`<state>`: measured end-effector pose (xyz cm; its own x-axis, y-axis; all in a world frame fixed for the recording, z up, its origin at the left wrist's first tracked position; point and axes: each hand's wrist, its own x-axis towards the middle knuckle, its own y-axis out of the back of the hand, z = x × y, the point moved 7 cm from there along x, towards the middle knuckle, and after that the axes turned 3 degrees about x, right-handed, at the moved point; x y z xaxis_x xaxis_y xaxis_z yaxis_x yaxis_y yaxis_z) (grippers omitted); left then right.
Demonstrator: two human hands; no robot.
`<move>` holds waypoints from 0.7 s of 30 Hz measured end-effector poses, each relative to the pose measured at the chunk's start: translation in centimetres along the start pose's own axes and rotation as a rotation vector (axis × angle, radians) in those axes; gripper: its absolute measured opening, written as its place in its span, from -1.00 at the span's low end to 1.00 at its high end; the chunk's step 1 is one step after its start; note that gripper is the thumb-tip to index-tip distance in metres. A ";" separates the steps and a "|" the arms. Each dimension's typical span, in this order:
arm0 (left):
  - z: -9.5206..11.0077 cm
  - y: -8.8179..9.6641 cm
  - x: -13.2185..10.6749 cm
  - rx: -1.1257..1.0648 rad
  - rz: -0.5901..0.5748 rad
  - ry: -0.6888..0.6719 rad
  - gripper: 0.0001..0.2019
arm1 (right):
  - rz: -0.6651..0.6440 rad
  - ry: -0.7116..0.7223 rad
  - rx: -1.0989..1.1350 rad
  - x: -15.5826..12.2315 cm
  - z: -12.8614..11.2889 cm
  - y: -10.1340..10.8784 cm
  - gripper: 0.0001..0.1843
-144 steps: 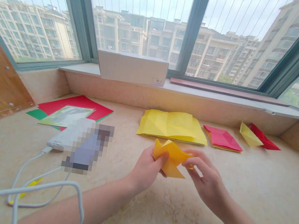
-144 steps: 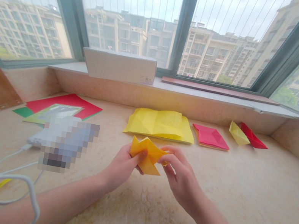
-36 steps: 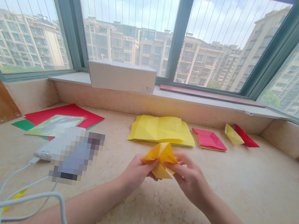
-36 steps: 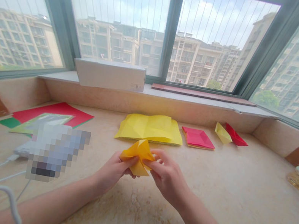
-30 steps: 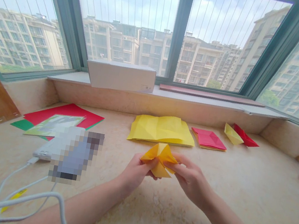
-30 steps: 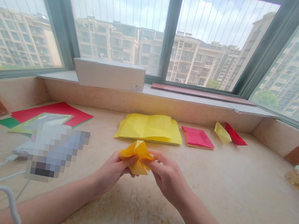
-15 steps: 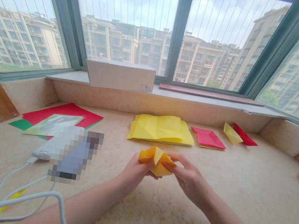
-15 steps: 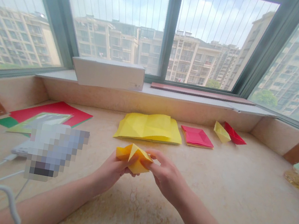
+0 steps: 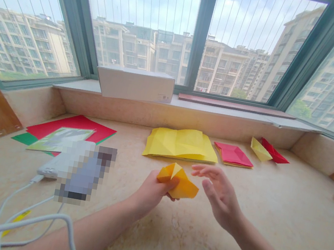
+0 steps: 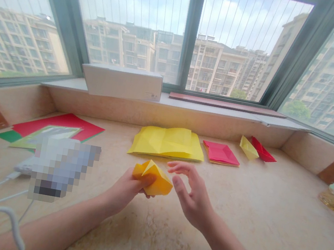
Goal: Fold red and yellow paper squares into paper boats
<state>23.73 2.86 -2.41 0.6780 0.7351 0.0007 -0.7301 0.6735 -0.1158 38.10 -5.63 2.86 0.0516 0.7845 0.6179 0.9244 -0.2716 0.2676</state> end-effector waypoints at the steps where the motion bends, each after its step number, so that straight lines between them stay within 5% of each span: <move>1: -0.1 -0.2 -0.1 0.011 -0.022 0.009 -0.62 | 0.027 -0.048 0.030 0.1 0.4 0.1 -0.83; 8: -0.3 -1.7 -0.4 0.056 -0.187 0.044 -0.64 | -0.201 -0.138 0.101 0.2 0.6 -2.1 -0.78; 21: -0.5 -2.0 -0.8 0.090 -0.148 -0.006 -0.61 | -0.207 -0.185 -0.051 -0.5 1.8 -3.0 -0.64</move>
<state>24.68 0.92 -2.68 0.7781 0.6279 0.0171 -0.6275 0.7782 -0.0248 35.97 -4.20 0.40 -0.0643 0.9133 0.4023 0.9025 -0.1189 0.4140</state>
